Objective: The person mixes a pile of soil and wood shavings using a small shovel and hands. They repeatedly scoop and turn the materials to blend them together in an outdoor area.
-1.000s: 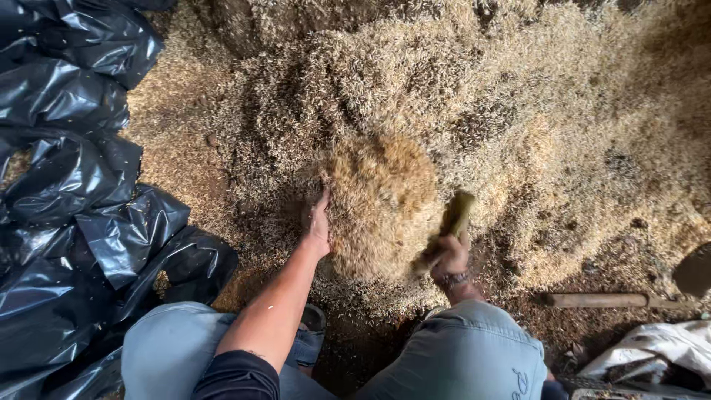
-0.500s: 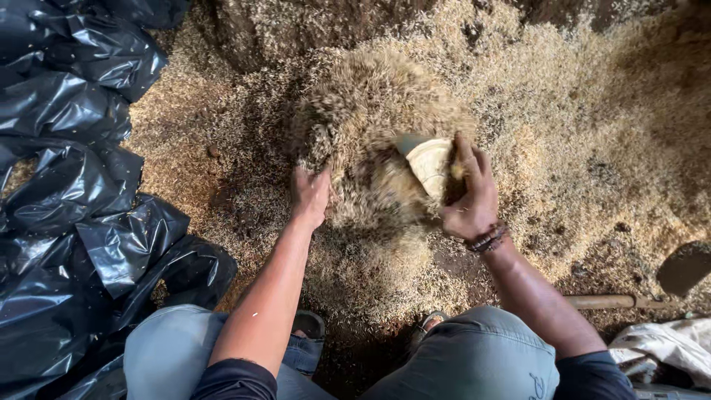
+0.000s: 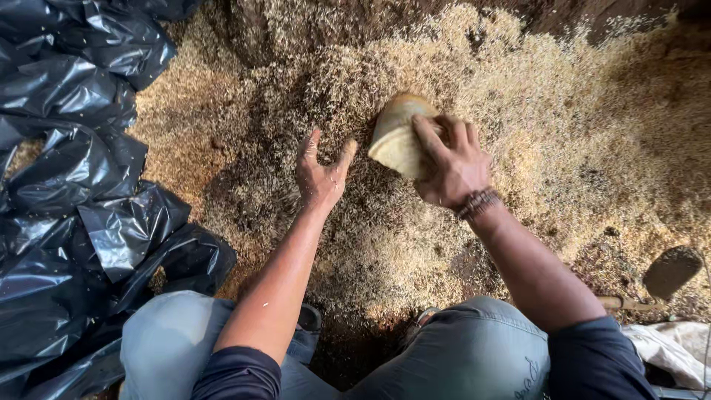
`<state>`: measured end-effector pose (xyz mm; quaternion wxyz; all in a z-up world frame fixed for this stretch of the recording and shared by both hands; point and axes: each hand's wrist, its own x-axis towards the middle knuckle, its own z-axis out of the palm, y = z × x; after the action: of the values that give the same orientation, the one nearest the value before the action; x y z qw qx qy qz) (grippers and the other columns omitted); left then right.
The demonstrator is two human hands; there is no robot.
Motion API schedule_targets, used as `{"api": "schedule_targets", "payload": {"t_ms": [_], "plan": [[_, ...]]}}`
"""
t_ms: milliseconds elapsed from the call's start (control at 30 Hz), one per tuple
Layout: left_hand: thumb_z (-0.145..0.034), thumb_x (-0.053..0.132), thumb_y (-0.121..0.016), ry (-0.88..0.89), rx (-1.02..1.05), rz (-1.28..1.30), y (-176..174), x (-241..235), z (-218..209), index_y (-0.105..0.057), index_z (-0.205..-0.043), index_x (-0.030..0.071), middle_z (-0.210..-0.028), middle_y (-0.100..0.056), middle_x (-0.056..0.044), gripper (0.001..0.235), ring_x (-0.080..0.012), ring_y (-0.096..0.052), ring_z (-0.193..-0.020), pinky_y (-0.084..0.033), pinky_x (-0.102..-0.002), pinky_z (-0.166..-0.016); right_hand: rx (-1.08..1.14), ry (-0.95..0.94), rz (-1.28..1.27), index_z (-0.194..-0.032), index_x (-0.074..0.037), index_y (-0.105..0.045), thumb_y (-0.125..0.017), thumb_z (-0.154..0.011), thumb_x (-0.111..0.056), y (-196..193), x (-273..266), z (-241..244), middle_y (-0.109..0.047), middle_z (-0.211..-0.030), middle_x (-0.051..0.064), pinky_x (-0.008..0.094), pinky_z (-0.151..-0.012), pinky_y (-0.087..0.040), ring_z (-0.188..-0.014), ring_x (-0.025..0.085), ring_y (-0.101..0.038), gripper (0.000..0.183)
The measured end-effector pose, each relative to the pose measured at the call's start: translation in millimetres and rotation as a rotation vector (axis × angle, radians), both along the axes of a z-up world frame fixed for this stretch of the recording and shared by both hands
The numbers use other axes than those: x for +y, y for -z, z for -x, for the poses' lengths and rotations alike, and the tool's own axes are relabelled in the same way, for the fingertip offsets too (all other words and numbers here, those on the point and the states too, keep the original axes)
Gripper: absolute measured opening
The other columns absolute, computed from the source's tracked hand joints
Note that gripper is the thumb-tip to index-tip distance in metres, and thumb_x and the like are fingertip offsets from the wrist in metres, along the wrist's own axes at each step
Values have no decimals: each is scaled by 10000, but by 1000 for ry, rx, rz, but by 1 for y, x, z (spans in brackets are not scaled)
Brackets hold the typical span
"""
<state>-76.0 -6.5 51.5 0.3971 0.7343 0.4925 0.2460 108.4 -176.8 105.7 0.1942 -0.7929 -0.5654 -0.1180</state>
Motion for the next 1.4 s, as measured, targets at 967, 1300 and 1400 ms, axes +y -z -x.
{"api": "schedule_targets", "payload": {"t_ms": [967,1300,1400], "plan": [[-696,794,-533,-120,-207,1172,81,-26,-7,-138,-1601,255,-1674,90,-131,1125,-394,31,-1534,13,-749,-1146,1430,465,-638,-1597,-99,-232,-527,-575,-111,114,-98,12,-469,-1525,192,428,-1007,-571,-1229,258,-615,1064],[-802,733,-423,-82,-306,966,78,-5,-17,-220,-1570,203,-1661,-58,-145,955,-386,-70,-1502,-24,-774,-1085,408,-17,-509,-1590,-50,-265,-756,-613,-208,29,-46,-20,-581,-1270,170,439,-946,-581,-1069,274,-589,1104],[-1023,583,-434,-212,-302,595,93,18,-4,-546,-1224,-79,-1188,-482,-377,701,-661,-436,-1052,-420,-791,-827,423,-93,-571,-1561,10,-257,-740,-719,-211,35,-42,-41,-612,-1156,138,430,-937,-607,-1026,250,-623,996]]}}
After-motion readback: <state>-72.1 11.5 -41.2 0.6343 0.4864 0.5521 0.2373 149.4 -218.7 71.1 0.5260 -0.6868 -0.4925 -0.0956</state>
